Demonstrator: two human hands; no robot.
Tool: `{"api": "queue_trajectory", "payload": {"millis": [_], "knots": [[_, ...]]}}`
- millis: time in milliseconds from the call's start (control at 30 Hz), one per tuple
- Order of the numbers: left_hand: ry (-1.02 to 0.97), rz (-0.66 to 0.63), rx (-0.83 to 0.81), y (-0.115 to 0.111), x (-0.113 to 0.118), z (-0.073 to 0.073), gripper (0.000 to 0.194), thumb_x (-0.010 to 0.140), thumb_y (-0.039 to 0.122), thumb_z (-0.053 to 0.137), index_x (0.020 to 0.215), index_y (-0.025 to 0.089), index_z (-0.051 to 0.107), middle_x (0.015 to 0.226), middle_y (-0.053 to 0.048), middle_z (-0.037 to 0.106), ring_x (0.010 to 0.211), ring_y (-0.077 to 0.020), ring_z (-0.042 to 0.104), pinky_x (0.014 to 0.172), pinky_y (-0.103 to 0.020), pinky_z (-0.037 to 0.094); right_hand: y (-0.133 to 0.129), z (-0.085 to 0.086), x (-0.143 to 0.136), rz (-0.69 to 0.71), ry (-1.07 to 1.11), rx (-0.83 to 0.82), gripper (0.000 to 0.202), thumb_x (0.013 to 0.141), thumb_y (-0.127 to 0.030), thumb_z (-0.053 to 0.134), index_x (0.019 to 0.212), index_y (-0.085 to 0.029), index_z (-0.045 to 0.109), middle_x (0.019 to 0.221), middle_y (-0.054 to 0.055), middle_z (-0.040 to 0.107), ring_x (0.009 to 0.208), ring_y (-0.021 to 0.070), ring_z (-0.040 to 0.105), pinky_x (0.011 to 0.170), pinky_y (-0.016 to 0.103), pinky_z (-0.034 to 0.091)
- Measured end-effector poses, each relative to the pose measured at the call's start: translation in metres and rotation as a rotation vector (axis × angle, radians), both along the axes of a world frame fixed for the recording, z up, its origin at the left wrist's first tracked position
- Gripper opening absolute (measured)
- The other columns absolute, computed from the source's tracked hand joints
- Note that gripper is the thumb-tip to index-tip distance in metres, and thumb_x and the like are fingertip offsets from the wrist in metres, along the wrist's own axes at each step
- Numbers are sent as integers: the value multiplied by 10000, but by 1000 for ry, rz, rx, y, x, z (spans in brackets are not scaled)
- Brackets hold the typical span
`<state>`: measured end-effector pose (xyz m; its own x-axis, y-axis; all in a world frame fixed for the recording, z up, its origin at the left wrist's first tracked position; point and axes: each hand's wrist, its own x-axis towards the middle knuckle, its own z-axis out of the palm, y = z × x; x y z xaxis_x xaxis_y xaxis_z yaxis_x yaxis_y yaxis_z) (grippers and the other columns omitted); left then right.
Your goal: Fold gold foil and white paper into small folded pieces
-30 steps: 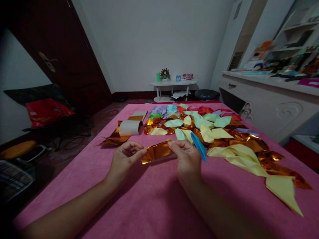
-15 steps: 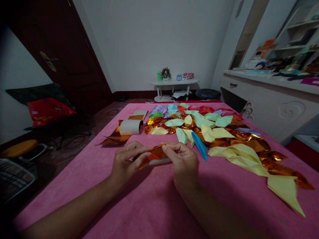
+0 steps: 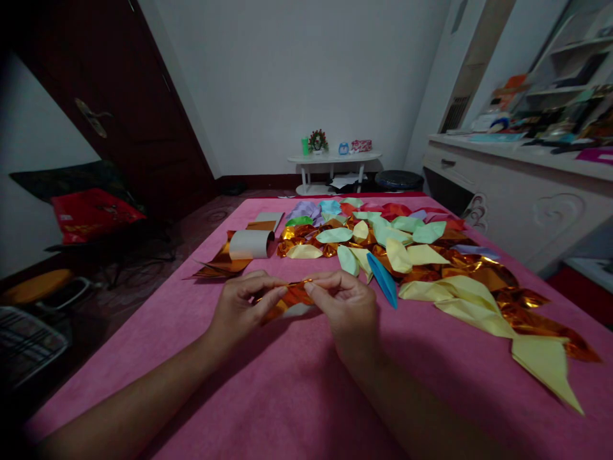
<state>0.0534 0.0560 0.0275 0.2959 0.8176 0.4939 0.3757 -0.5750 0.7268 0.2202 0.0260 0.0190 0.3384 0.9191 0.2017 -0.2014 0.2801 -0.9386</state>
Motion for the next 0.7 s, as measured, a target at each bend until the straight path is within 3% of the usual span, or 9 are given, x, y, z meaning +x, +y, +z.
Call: {"api": "queue_trajectory", "payload": {"millis": [67,267,433,533,700], "knots": [[21,-39,12,0,-1,0,147,820,241,650,900,187,760,682,-39,670,601,-131,573,553,-229,412,-1,1,0,-5,-34,9,144,619,-237,810,593,-182,679,713,39,704,672,155,639,650,279,534],[22,-107,-13,-4,-1,7,192,851,297,618,787,190,765,607,-28,646,548,-119,547,518,-223,379,1,-1,1,-15,-35,9,151,632,-255,803,601,-182,674,727,43,706,677,158,637,646,279,531],[35,-82,10,-6,-1,12,177,846,233,611,767,190,764,609,-31,662,541,-118,548,525,-220,383,5,0,5,102,-84,4,193,612,-285,820,699,-184,681,682,29,685,631,152,629,605,266,533],[69,-83,77,-7,-1,13,180,847,210,600,785,198,769,581,-24,641,508,-106,514,515,-215,371,5,7,7,147,-236,23,190,610,-266,812,756,-197,712,687,19,683,617,155,621,576,266,523],[123,-125,160,-10,-1,11,190,856,228,590,837,178,772,575,-31,611,490,-95,501,481,-204,340,5,22,11,248,-606,133,26,701,-217,730,688,-234,745,696,13,694,679,169,632,631,275,491]]}}
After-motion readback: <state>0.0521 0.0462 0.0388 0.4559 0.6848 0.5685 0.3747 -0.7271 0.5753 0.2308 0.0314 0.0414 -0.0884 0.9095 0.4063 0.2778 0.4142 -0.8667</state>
